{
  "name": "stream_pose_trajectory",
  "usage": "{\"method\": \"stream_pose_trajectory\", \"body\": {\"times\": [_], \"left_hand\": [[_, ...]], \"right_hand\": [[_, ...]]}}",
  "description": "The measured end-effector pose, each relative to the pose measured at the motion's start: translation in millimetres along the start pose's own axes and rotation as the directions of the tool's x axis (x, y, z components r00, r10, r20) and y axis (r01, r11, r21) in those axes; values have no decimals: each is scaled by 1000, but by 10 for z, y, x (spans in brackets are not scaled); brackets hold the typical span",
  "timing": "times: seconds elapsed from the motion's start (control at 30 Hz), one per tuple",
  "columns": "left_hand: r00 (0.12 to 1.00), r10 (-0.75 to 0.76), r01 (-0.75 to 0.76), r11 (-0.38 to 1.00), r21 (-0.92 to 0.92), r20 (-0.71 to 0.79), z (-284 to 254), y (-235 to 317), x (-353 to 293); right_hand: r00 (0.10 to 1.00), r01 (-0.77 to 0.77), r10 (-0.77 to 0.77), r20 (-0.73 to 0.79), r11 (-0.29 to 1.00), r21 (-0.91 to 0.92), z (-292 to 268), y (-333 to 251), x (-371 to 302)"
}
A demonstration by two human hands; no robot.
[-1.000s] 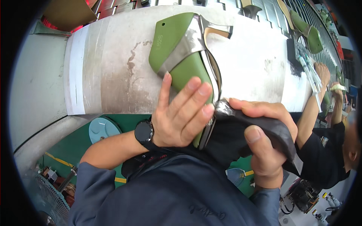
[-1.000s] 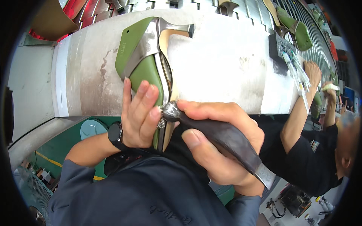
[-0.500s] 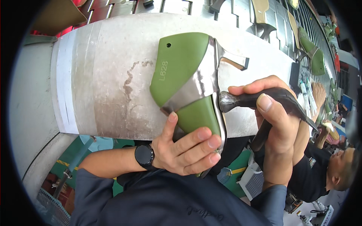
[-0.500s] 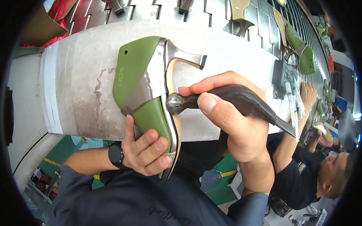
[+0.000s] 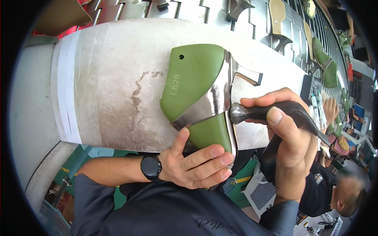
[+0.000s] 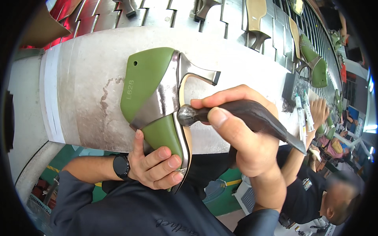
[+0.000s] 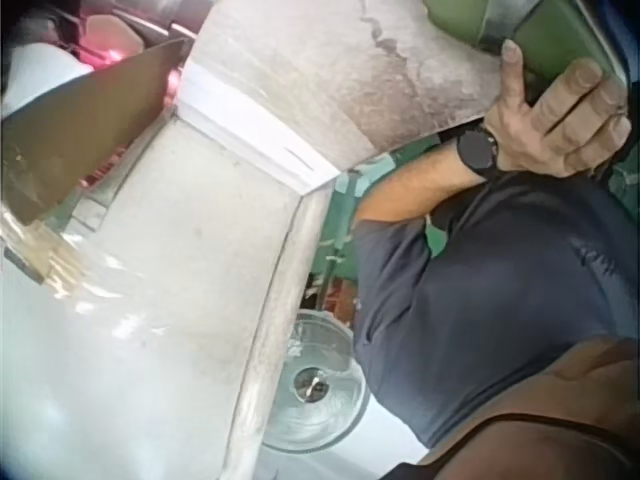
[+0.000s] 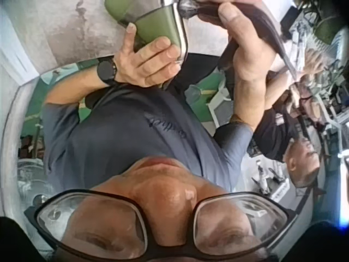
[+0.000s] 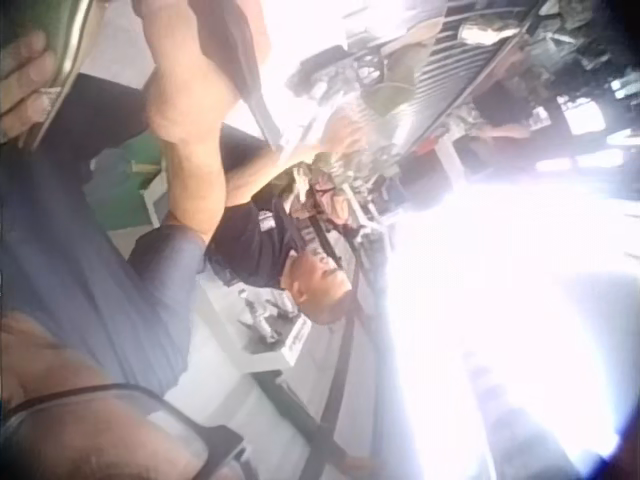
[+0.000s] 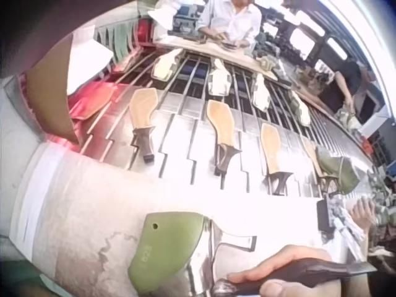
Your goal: The person attaches outsoles to lasted high-heeled shoes, pressing the soles into place by hand and tapping around the edges using a hammer.
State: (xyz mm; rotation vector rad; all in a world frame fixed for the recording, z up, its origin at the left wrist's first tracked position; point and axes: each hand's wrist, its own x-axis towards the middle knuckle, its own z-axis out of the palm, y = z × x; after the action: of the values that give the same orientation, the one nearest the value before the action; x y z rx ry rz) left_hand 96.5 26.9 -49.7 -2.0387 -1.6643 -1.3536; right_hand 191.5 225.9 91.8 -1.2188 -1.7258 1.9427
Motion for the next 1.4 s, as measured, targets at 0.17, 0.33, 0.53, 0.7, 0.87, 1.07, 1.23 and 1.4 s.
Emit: {"method": "stream_pose_trajectory", "body": {"times": [0.17,0.33,0.53,0.7,0.87,1.07,1.23,1.4], "left_hand": [[1000,17,-17,999,-38,-10,-17,-15,40],[999,51,-51,998,20,4,-25,-43,44],[998,56,-57,998,30,20,-79,14,95],[984,-117,88,976,-198,-137,-290,9,165],[749,-650,183,390,-902,-129,-885,-161,368],[815,-505,152,-289,-945,285,-1123,-707,467],[581,-707,485,-97,-869,403,-966,-728,889],[498,-530,822,36,-569,686,-576,-577,930]], "right_hand": [[997,69,-72,-12,982,-175,46,-105,142],[986,82,-49,158,973,-214,-67,-236,347],[960,70,-27,280,987,-148,-217,-220,121],[817,448,-517,256,288,-846,-377,33,-238],[782,427,-584,218,248,-869,-306,401,-650],[974,-98,-58,218,763,639,70,744,-477],[933,238,-358,-30,556,797,370,533,-217],[747,661,-542,-385,669,339,534,-157,936]]}}
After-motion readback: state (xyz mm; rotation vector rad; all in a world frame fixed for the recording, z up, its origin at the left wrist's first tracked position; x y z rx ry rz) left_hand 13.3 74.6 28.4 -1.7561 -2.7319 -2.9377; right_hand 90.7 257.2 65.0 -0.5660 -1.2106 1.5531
